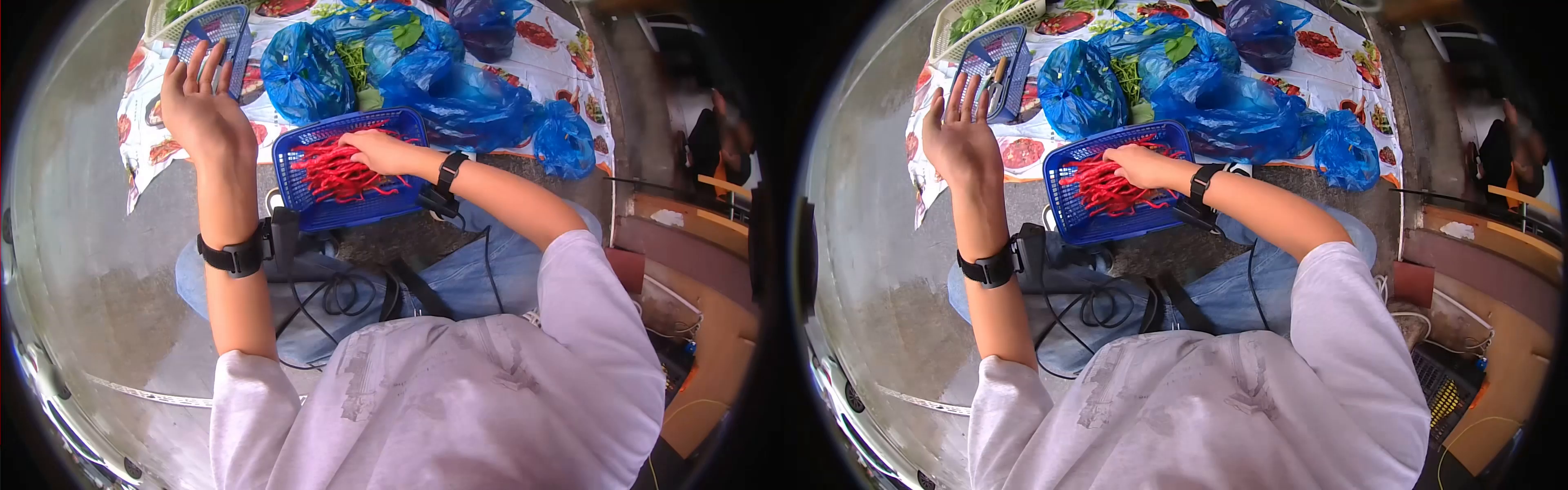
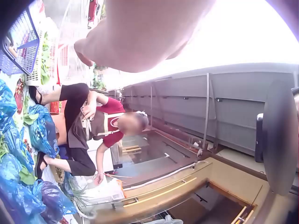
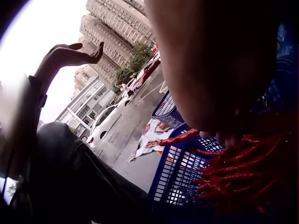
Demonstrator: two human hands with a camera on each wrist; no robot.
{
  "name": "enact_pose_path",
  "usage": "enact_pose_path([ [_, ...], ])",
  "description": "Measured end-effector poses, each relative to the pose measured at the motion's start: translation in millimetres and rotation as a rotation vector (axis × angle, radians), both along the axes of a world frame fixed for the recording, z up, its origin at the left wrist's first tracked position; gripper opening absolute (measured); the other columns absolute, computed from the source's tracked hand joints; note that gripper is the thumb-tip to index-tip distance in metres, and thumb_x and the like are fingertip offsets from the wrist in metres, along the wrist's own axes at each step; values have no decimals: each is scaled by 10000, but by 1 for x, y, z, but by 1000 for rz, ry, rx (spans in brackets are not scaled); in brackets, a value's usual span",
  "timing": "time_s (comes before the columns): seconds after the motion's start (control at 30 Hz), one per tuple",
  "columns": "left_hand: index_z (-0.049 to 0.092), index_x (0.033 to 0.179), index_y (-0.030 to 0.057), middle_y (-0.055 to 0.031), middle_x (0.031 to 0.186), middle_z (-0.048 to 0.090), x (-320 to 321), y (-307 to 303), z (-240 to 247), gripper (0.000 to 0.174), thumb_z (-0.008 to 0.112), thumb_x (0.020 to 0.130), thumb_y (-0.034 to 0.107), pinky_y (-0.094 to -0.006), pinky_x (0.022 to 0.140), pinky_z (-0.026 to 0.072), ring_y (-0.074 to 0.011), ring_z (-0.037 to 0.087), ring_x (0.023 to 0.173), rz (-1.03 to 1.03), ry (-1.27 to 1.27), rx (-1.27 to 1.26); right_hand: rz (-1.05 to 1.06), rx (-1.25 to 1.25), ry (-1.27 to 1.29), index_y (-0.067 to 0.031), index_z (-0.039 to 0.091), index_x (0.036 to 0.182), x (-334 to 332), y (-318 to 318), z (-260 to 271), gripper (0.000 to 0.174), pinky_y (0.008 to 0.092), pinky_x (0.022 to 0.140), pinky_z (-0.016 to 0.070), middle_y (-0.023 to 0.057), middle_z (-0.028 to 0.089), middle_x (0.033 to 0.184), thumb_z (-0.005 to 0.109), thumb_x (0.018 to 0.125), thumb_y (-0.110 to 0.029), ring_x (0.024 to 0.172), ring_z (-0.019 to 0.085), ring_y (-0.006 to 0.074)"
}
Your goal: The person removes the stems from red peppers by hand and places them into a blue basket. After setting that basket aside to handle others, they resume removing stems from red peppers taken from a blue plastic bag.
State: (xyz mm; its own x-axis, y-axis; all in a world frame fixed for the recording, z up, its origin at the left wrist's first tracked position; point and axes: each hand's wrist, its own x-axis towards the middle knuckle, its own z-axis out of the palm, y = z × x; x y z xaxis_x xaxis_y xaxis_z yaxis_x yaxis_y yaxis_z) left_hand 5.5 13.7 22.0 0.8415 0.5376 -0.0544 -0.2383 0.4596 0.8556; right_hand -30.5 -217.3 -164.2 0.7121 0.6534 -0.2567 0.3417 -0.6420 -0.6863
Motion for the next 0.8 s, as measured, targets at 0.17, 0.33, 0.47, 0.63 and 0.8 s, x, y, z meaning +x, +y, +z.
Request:
enact_pose_path([
  [0.17, 270, 1479, -86, -304, 1388, 512, -3, -1, -8, 538, 392, 1042, 202, -491, 1099, 412, -384, 539, 1289, -135, -5, -67, 91, 88, -413, -13, 608, 1229, 13, -20, 35, 358, 434, 966, 476, 157, 606, 1160, 642, 873, -19, 1103, 570, 370],
  [0.33, 294, 1486, -115, -321, 1501, 392, -8, -10, 6, 550, 394, 1036, 184, -470, 1181, 350, -396, 433, 1404, -238, 7, -13, -284, -274, -355, 47, 665, 977, 77, -146, 35, 200, 473, 855, 521, 240, 672, 991, 506, 858, 31, 972, 644, 429],
  [0.47, 407, 1453, -74, -267, 1347, 569, -6, -23, -2, 563, 513, 1000, 244, -402, 1084, 423, -314, 599, 1220, -263, 19, 58, -157, -706, 101, 34, 649, 1211, 114, -217, -44, 426, 457, 990, 494, 272, 652, 1240, 504, 812, 62, 1186, 609, 420],
  [0.63, 429, 1450, -44, -202, 1272, 627, -1, -28, -18, 553, 520, 990, 250, -354, 1008, 447, -249, 634, 1110, -383, 103, 56, -177, -712, 159, -20, 636, 1291, 124, -208, -140, 409, 441, 1033, 483, 260, 611, 1335, 513, 901, -39, 1236, 596, 403],
  [0.8, 441, 1464, -22, -165, 1279, 636, 3, -29, -25, 516, 503, 1030, 249, -324, 1022, 458, -217, 633, 1114, -472, 118, 63, -537, -635, 215, -17, 676, 1219, 102, -218, -223, 368, 453, 1004, 499, 254, 631, 1304, 467, 966, -182, 1193, 630, 387],
])
